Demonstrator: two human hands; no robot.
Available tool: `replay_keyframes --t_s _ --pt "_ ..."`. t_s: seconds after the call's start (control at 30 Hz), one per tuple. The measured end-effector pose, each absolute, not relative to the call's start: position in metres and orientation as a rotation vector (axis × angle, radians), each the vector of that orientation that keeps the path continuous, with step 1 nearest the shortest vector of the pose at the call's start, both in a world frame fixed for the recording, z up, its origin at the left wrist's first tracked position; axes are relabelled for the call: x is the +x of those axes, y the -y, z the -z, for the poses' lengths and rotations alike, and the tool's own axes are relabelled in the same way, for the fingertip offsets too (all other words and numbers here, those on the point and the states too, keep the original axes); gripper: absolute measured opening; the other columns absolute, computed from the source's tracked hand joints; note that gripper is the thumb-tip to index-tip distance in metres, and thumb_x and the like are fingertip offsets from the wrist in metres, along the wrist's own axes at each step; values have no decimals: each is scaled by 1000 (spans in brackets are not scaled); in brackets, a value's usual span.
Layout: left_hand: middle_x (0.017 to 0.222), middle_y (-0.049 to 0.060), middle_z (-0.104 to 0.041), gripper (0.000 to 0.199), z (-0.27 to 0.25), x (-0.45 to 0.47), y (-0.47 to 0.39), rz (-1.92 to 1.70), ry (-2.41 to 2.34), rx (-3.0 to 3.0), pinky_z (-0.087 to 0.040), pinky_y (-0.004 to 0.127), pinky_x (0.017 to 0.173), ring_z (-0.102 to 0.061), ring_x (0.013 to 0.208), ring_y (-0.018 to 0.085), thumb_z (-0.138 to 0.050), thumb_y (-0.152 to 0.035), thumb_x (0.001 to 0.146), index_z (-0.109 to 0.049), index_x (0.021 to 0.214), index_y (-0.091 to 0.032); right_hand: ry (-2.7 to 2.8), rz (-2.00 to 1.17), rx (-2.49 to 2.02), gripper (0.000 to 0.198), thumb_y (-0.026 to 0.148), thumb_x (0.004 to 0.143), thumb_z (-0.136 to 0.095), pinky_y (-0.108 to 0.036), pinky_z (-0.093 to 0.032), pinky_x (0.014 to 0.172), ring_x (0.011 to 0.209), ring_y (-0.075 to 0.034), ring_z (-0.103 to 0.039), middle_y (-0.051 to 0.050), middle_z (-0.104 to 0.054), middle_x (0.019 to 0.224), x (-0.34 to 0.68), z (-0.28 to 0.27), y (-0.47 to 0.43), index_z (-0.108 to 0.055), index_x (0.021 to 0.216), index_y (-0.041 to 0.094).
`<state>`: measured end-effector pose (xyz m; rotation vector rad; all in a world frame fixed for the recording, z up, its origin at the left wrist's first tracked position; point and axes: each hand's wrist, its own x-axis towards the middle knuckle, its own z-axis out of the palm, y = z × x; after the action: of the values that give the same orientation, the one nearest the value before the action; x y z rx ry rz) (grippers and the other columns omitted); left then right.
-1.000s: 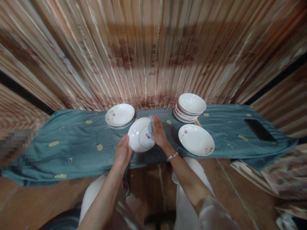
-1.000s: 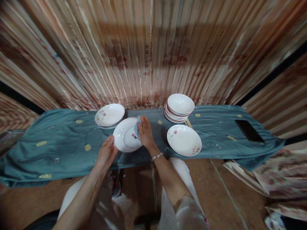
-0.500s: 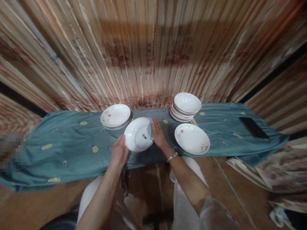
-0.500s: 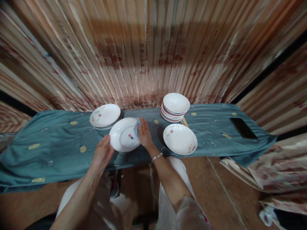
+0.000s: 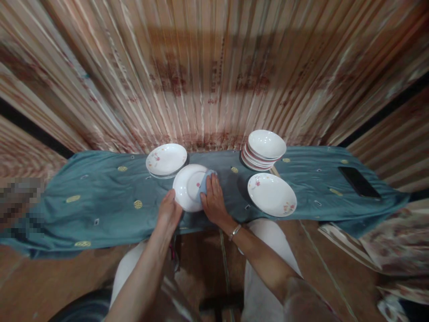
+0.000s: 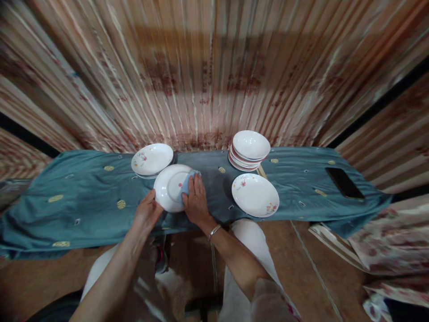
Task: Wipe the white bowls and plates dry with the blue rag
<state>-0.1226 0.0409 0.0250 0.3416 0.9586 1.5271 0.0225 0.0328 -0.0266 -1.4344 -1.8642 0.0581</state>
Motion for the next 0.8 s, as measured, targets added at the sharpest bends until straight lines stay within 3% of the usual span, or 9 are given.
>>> replay_keyframes --t_s 0.13,0.47,0.8 --pt "83 10 -74 9 -23 -123 -41 -1555 -942 323 -51 36 94 -69 88 21 -65 -14 79 -69 84 -9 1929 -67 -1409 59 29 98 -34 -55 -26 118 150 -30 -8 -22 -25 158 22 24 -26 -25 151 3" --pt "70 4 -70 10 -29 -120 -41 -1575 -999 266 -51 27 78 -63 64 12 -62 -11 80 -64 70 -13 2134 -89 -1146 56 31 100 -34 -49 -27 119 150 -26 -13 -16 -33 156 7 10 -9 -30 151 8" --pt "74 4 -71 7 -26 -112 -42 -1565 -975 351 -53 32 85 -66 70 15 -69 -18 75 -64 77 -14 2115 18 -1289 63 38 99 -38 -48 -19 120 150 -28 -14 -17 -28 158 16 1 -33 -27 152 7"
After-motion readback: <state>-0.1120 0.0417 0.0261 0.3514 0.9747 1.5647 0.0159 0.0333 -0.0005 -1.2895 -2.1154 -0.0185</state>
